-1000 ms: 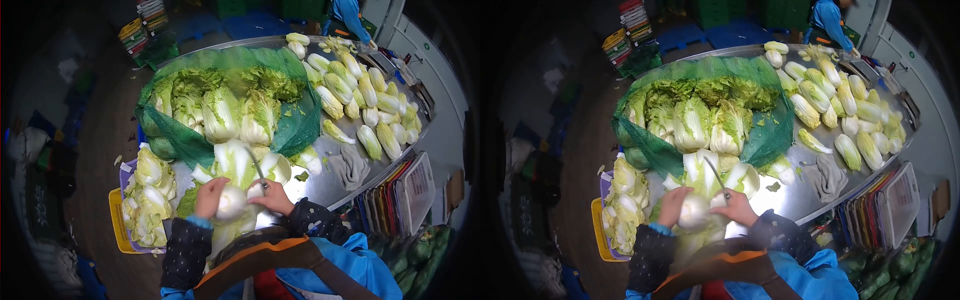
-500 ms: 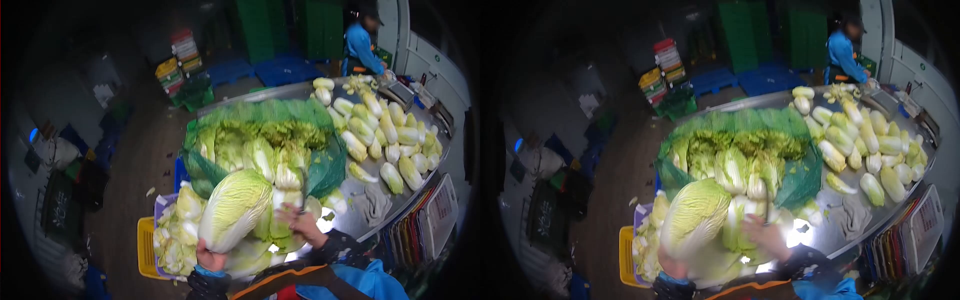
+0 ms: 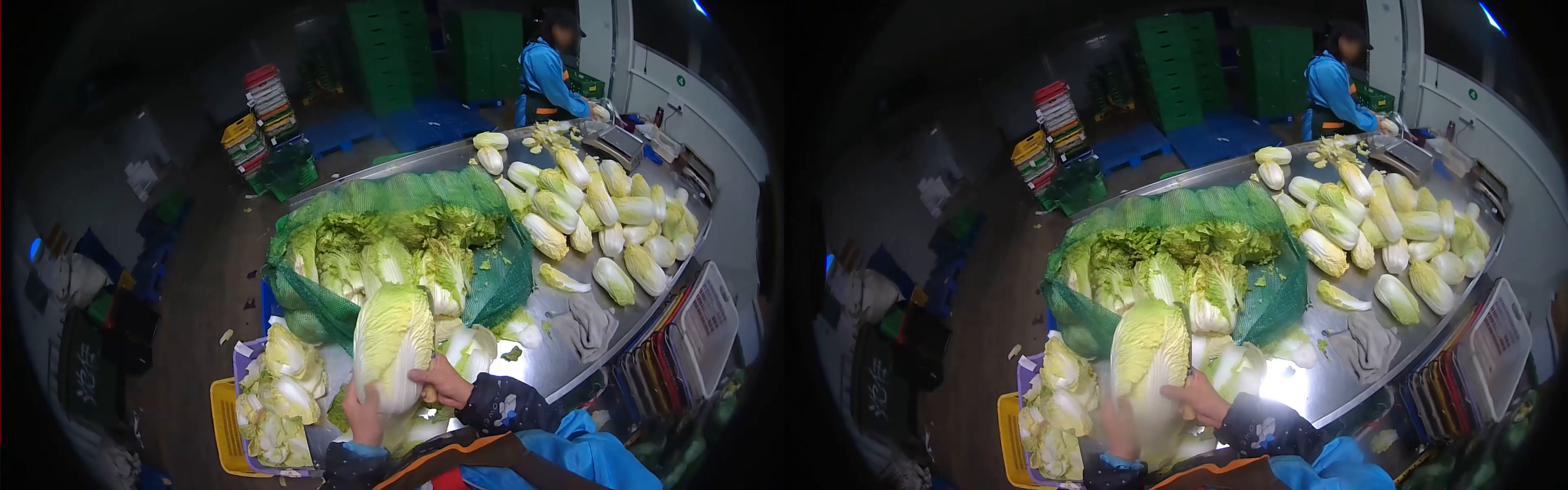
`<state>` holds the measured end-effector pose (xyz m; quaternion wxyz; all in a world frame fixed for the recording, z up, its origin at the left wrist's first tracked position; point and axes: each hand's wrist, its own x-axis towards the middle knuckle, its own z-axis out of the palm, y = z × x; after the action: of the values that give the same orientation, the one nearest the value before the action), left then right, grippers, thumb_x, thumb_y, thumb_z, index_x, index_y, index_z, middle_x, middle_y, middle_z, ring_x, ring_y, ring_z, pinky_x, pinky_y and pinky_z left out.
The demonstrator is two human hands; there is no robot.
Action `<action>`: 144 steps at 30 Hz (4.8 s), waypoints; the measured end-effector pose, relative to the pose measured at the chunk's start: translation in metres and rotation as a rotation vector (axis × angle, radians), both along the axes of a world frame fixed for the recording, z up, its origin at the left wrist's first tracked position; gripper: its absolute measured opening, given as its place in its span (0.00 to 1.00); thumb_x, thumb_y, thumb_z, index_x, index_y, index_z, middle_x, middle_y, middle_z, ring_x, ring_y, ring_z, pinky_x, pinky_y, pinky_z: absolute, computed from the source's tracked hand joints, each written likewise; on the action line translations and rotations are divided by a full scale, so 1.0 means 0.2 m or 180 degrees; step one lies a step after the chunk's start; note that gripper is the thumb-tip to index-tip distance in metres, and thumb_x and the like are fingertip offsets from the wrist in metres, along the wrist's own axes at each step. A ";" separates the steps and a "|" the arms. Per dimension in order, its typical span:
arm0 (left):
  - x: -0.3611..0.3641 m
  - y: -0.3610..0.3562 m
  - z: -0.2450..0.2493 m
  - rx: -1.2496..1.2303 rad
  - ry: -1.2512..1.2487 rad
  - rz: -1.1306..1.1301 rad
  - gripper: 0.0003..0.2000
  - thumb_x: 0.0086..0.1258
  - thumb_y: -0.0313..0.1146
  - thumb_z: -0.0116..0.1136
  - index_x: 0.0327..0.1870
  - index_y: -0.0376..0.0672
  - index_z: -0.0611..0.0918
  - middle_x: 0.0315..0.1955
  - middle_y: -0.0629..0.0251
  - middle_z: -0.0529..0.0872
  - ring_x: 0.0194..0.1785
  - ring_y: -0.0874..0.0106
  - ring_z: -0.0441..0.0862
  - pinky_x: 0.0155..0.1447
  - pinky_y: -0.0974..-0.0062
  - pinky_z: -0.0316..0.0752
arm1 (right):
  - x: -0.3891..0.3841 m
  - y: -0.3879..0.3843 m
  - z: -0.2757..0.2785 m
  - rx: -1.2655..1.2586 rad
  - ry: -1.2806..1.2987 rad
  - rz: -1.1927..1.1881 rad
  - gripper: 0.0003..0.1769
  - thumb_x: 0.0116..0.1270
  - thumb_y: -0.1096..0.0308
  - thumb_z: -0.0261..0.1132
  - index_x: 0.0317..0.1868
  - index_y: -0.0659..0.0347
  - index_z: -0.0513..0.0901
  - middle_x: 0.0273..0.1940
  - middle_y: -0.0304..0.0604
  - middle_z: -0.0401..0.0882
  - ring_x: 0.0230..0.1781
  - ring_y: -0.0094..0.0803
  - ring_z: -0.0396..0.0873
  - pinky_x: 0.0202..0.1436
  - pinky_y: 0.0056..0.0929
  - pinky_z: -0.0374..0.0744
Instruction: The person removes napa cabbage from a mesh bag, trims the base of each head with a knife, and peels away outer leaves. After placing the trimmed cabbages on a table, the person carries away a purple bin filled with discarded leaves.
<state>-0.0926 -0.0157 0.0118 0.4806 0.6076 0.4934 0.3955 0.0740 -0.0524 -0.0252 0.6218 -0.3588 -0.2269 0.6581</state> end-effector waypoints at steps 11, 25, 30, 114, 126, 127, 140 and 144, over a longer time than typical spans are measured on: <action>-0.15 0.30 -0.22 -0.2351 -0.1774 0.0065 0.29 0.71 0.54 0.45 0.60 0.36 0.66 0.52 0.55 0.75 0.58 0.64 0.74 0.58 0.67 0.73 | 0.01 -0.07 -0.09 0.0479 0.1273 0.0419 0.39 0.58 0.68 0.67 0.67 0.65 0.57 0.61 0.47 0.68 0.58 0.35 0.72 0.62 0.35 0.71; 0.12 -0.07 -0.16 0.0208 0.0565 0.0874 0.27 0.59 0.32 0.64 0.57 0.31 0.69 0.47 0.48 0.78 0.41 0.58 0.81 0.46 0.66 0.77 | -0.03 -0.10 0.05 -0.0016 -0.0931 -0.0531 0.34 0.59 0.64 0.68 0.62 0.67 0.64 0.34 0.36 0.76 0.22 0.19 0.71 0.24 0.18 0.71; 0.05 -0.04 -0.06 -0.1265 -0.2147 0.0315 0.26 0.70 0.43 0.54 0.63 0.42 0.63 0.57 0.51 0.72 0.48 0.57 0.80 0.46 0.57 0.78 | 0.09 -0.07 -0.05 0.0331 0.1703 0.0054 0.38 0.59 0.72 0.66 0.67 0.67 0.57 0.59 0.50 0.69 0.58 0.36 0.72 0.63 0.37 0.71; 0.15 -0.07 0.02 -0.1117 -0.1205 -0.0795 0.37 0.65 0.30 0.57 0.69 0.35 0.48 0.66 0.50 0.60 0.67 0.63 0.62 0.67 0.69 0.60 | 0.12 -0.23 0.07 -0.0607 -0.0762 -0.0926 0.38 0.64 0.63 0.63 0.70 0.54 0.52 0.40 0.38 0.76 0.39 0.24 0.80 0.16 0.15 0.74; 0.23 -0.12 -0.16 0.0010 0.0244 -0.0514 0.28 0.64 0.33 0.59 0.64 0.34 0.66 0.46 0.54 0.81 0.49 0.65 0.79 0.55 0.73 0.71 | 0.07 -0.23 -0.09 -0.0727 0.0571 -0.0407 0.27 0.62 0.63 0.65 0.59 0.60 0.65 0.39 0.36 0.78 0.28 0.20 0.77 0.19 0.17 0.72; 0.23 -0.11 -0.19 0.0009 0.0236 -0.0526 0.28 0.64 0.33 0.59 0.64 0.34 0.66 0.46 0.54 0.81 0.49 0.65 0.79 0.55 0.73 0.71 | 0.07 -0.24 -0.08 -0.0669 0.0352 -0.0438 0.27 0.62 0.63 0.65 0.59 0.60 0.66 0.39 0.36 0.78 0.27 0.20 0.77 0.19 0.17 0.72; 0.25 -0.13 -0.22 0.0117 0.0112 -0.0315 0.21 0.65 0.34 0.57 0.58 0.35 0.73 0.45 0.47 0.82 0.47 0.62 0.81 0.52 0.71 0.72 | 0.03 -0.26 -0.05 -0.0712 -0.0552 -0.0824 0.27 0.57 0.69 0.70 0.55 0.64 0.70 0.41 0.40 0.79 0.28 0.19 0.77 0.20 0.15 0.73; 0.25 -0.12 -0.30 -0.0061 -0.0257 -0.0010 0.18 0.67 0.32 0.55 0.56 0.34 0.75 0.45 0.52 0.83 0.47 0.66 0.81 0.52 0.73 0.72 | 0.03 -0.26 -0.05 -0.0689 -0.0710 -0.0769 0.27 0.56 0.69 0.70 0.55 0.64 0.70 0.41 0.40 0.79 0.28 0.18 0.77 0.20 0.15 0.73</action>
<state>-0.0424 -0.0406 -0.0472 0.5065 0.5873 0.4764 0.4142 0.0802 -0.1053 -0.0357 0.6251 -0.5188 -0.1776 0.5555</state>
